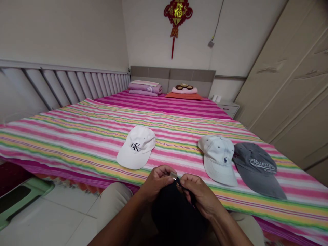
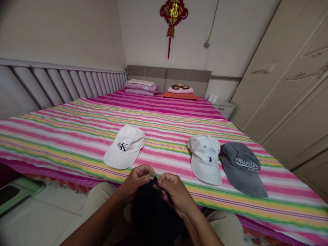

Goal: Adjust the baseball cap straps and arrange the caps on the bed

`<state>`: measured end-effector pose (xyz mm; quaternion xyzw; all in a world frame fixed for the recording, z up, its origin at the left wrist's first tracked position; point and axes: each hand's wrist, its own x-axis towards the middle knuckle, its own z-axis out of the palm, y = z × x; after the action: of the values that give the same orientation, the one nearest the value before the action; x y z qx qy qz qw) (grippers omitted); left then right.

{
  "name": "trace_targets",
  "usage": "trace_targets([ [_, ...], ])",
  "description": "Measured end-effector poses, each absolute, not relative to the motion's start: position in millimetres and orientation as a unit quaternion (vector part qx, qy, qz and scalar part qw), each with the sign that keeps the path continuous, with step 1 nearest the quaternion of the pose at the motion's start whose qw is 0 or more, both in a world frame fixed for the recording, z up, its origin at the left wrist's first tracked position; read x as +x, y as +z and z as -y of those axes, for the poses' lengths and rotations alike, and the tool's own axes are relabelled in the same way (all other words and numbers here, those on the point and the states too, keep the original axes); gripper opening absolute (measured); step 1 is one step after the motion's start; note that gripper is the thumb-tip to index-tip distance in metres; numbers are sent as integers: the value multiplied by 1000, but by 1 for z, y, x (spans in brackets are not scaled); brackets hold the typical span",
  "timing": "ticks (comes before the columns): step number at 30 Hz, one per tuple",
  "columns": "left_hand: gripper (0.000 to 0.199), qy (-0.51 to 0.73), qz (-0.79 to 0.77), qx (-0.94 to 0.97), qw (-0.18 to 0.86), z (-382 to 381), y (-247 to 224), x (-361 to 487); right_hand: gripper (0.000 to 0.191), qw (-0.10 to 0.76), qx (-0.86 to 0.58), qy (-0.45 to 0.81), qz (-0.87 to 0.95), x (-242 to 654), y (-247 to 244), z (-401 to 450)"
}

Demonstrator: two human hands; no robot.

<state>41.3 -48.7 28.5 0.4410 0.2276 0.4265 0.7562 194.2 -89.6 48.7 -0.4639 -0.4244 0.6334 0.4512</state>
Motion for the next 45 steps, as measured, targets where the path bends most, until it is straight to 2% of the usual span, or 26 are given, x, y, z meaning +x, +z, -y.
trace_targets([
  [20,23,446,-242,429,747,52,28,45,34,480,-467,621,409,185,41,91],
  [27,23,427,-239,423,762,52,25,43,23,512,-407,656,376,185,44,92],
  [37,20,400,-204,410,794,54,21,43,34,518,-408,649,380,187,47,90],
  [45,22,456,-205,336,798,52,19,41,30,418,-468,614,479,200,46,89],
])
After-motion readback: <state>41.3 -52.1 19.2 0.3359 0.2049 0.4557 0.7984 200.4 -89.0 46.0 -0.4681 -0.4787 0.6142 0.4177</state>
